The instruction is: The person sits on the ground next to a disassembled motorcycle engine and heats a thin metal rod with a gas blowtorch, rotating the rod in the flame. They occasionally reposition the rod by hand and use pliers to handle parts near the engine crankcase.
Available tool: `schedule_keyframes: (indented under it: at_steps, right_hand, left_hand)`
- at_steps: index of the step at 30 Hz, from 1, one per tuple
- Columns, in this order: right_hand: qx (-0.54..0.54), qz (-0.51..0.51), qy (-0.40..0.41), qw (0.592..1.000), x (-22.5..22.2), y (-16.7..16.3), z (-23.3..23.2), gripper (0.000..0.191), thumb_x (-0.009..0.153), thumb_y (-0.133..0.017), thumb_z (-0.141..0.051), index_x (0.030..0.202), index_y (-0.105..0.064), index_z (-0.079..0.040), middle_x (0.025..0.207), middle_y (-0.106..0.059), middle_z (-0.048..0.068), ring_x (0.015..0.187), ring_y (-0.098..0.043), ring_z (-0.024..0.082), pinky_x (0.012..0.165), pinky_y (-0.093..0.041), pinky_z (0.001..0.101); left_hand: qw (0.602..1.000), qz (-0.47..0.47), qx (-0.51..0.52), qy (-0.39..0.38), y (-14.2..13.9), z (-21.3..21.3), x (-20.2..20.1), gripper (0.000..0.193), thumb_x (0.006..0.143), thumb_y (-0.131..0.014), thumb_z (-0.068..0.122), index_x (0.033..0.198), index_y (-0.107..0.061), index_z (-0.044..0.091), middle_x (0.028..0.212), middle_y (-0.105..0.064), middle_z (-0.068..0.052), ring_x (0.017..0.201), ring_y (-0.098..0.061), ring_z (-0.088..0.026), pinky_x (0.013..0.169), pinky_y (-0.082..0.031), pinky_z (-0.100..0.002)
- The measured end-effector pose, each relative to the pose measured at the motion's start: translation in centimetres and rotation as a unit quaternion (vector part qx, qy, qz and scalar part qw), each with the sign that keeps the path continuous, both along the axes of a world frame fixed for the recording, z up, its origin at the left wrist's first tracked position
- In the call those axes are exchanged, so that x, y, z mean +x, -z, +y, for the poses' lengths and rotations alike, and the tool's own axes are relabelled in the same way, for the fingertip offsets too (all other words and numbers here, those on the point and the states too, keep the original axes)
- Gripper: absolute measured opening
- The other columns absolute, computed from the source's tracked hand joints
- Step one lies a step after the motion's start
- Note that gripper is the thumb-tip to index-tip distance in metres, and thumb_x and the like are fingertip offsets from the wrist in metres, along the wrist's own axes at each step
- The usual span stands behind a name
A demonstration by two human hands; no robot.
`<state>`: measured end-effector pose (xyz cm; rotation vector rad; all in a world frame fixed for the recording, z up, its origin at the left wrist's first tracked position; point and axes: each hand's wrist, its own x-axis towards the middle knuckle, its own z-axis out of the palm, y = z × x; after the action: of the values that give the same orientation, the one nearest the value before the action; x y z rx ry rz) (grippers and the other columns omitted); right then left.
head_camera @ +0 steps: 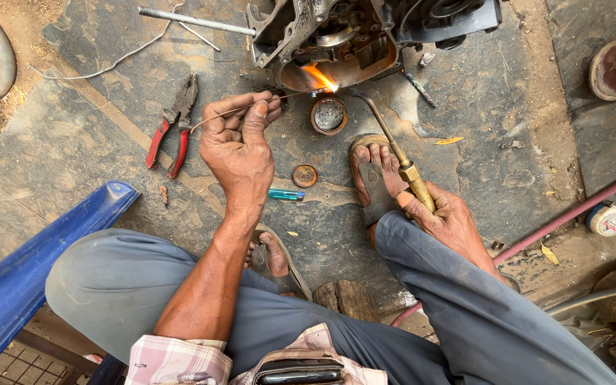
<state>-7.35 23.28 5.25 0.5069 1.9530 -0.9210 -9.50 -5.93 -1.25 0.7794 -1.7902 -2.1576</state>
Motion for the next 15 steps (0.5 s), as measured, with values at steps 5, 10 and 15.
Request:
schedule_keyframes:
  at_steps: [5,10,15]
  right_hand:
    - [0.01,-0.008,-0.001,1.0,-0.16,-0.13,-0.08,0.039,0.093,-0.068,-0.044,0.091,-0.07,-0.005,0.065,-0.052,-0.001,0.063,-0.046,0.01,0.054,-0.038,0.0328]
    - [0.025,-0.013,-0.004,1.0,-0.32,-0.35,-0.23,0.04,0.093,-0.069,-0.044,0.09,-0.069,-0.004,0.065,-0.049,0.0,0.063,-0.045,0.011,0.054,-0.037,0.0332]
    - [0.013,-0.017,0.016,1.0,-0.35,-0.52,-0.36,0.039,0.092,-0.069,-0.044,0.091,-0.069,-0.006,0.065,-0.049,-0.002,0.063,-0.044,0.01,0.053,-0.036,0.0327]
  left_hand:
    - [1.0,0.003,0.007,-0.001,-0.02,0.03,-0.09,0.012,0.106,-0.062,-0.003,0.114,-0.053,-0.004,0.111,-0.072,-0.021,0.105,-0.076,-0.026,0.096,-0.068,-0.038]
    - [1.0,-0.003,0.003,-0.001,-0.12,0.06,-0.09,0.012,0.105,-0.062,-0.004,0.114,-0.054,-0.004,0.112,-0.073,-0.021,0.105,-0.076,-0.026,0.096,-0.068,-0.038]
    - [1.0,0.004,-0.002,-0.002,-0.17,-0.03,-0.2,0.012,0.106,-0.062,-0.004,0.114,-0.054,-0.004,0.112,-0.072,-0.021,0.105,-0.076,-0.026,0.096,-0.068,-0.038]
